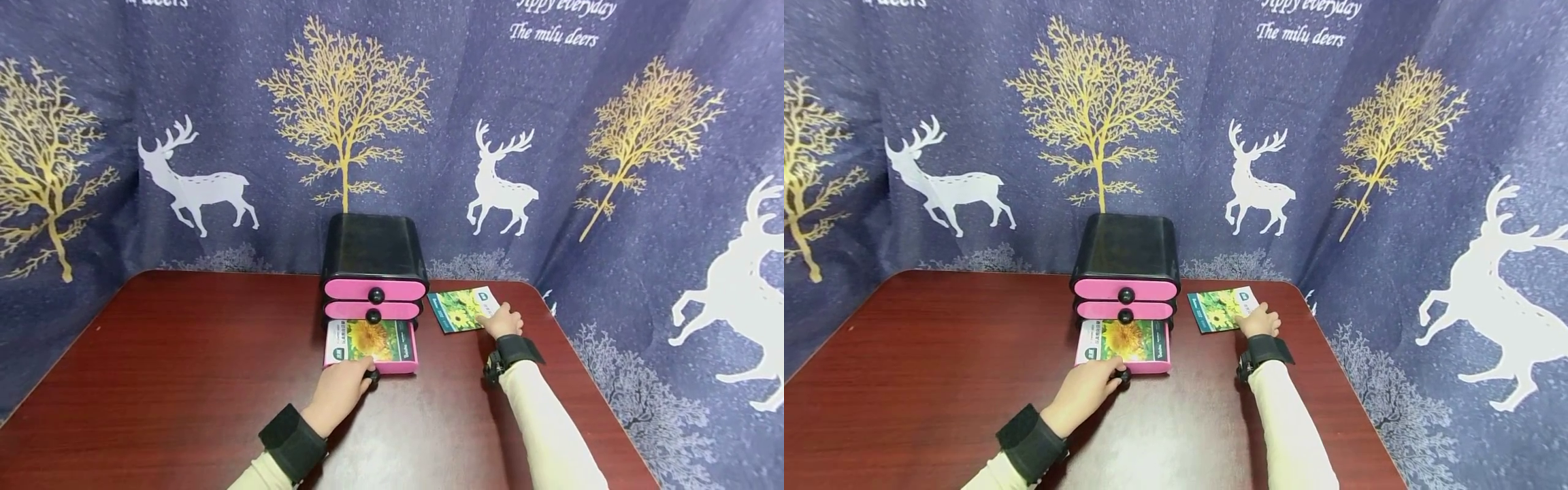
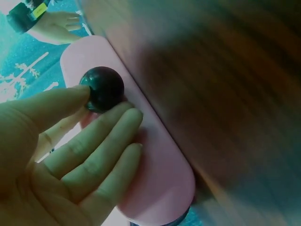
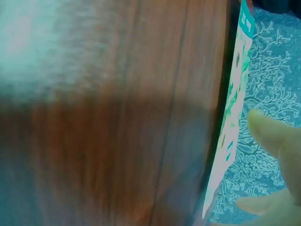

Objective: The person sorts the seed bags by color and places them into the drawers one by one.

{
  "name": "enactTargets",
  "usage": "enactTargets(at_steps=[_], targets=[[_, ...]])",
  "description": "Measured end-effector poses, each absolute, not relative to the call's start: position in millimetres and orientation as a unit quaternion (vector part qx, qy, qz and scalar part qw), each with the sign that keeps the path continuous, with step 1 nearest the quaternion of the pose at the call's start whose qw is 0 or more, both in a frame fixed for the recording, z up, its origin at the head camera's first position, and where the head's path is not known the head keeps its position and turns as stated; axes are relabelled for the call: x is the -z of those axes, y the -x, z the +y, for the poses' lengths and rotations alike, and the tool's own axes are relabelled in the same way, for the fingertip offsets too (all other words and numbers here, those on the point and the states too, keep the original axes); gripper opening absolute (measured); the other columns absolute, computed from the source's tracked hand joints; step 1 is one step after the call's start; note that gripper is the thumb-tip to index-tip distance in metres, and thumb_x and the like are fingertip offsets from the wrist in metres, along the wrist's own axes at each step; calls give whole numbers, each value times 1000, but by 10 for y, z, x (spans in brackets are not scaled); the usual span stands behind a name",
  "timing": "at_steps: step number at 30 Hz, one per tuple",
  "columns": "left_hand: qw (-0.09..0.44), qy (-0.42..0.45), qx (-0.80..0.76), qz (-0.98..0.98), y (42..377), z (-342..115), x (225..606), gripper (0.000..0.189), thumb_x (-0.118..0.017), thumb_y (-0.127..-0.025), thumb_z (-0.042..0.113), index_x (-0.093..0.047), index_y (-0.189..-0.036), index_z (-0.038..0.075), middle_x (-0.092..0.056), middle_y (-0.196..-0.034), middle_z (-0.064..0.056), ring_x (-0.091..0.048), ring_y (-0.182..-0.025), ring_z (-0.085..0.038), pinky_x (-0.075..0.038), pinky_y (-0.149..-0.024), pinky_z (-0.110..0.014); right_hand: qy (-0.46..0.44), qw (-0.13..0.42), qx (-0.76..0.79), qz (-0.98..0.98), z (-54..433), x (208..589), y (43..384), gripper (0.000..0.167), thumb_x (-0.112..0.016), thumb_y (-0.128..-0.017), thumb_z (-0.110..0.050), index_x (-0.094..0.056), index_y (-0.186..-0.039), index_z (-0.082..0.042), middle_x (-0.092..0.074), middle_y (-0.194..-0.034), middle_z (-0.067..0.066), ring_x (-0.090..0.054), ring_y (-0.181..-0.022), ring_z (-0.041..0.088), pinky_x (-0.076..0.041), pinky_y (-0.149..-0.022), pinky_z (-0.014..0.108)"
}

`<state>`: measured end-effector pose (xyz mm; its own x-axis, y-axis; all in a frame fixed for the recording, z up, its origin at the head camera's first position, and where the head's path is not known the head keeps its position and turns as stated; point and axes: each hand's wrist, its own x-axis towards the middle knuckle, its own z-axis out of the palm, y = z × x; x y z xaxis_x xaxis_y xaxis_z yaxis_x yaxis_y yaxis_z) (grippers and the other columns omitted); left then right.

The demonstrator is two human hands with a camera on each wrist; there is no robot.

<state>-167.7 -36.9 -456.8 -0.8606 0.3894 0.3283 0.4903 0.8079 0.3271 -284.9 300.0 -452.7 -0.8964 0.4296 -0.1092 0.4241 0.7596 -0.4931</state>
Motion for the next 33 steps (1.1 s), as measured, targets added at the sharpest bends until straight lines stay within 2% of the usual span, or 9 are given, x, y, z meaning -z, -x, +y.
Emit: enactTargets(at_steps=[5, 12, 14, 16, 19, 22, 27, 30, 33], targets=[[118, 236, 211, -941, 1679, -351, 4554, 13, -72, -80, 18, -60, -85, 16, -70, -81, 1, -67, -72, -17, -49, -57, -30, 227, -23, -245, -942, 3002, 4524, 2880, 86, -65, -82, -39, -18, -138, 6, -33, -130, 41, -33, -121, 55, -31, -98, 61], [122, 230, 219, -940, 1680, -342, 4551, 11, -71, -81, 17, -61, -85, 16, -70, -82, 1, -67, -74, -17, -50, -59, -31, 216, 12, -237, -947, 3034, 4599, 2960, 90, -77, -72, -34, -27, -136, 6, -36, -124, 40, -37, -114, 54, -35, -92, 61], [122, 227, 220, -941, 1674, -353, 4551, 11, -71, -81, 16, -60, -85, 16, -70, -82, 1, -67, -74, -17, -50, -59, -31, 216, 16, -259, -941, 3115, 4722, 3060, 95, -79, -69, -28, -23, -138, 6, -35, -124, 41, -36, -114, 56, -36, -91, 62], [120, 223, 222, -942, 1663, -365, 4551, 11, -71, -81, 16, -60, -85, 16, -70, -82, 1, -67, -74, -17, -50, -59, -31, 200, 35, -286, -936, 3256, 4940, 3163, 94, -80, -68, -23, -23, -137, 7, -41, -122, 40, -43, -112, 54, -40, -91, 58], [119, 219, 223, -942, 1650, -380, 4554, 12, -71, -80, 17, -60, -84, 16, -71, -83, 1, -67, -74, -17, -50, -59, -31, 153, 96, -298, -937, 3647, 5529, 3430, 70, -72, -69, -17, -33, -120, 10, -55, -100, 33, -57, -88, 45, -50, -73, 43], [121, 220, 224, -942, 1650, -385, 4562, 12, -71, -81, 17, -60, -84, 16, -71, -83, 1, -67, -75, -17, -50, -59, -31, 151, 100, -361, -915, 3772, 5654, 3452, 51, -63, -70, -8, -37, -109, 13, -54, -91, 31, -62, -70, 37, -53, -58, 38], [123, 224, 228, -940, 1649, -393, 4578, 12, -71, -81, 17, -60, -84, 16, -71, -83, 2, -67, -75, -17, -50, -60, -31, 180, 48, -584, -790, 3268, 4790, 2829, 42, -43, -75, 16, -30, -115, 24, -46, -99, 30, -64, -66, 23, -58, -61, 33], [122, 223, 229, -940, 1648, -401, 4578, 12, -71, -81, 17, -59, -84, 16, -70, -83, 2, -67, -74, -17, -49, -59, -30, 189, 35, -636, -747, 3094, 4429, 2523, 44, -39, -79, 18, -27, -120, 28, -44, -97, 25, -62, -61, 14, -57, -64, 26], [120, 223, 229, -940, 1644, -402, 4572, 12, -71, -81, 17, -59, -84, 16, -70, -83, 1, -67, -74, -17, -49, -58, -30, 195, 34, -639, -743, 3090, 4296, 2361, 44, -40, -82, 14, -29, -122, 27, -46, -92, 18, -59, -59, 6, -56, -63, 20]])
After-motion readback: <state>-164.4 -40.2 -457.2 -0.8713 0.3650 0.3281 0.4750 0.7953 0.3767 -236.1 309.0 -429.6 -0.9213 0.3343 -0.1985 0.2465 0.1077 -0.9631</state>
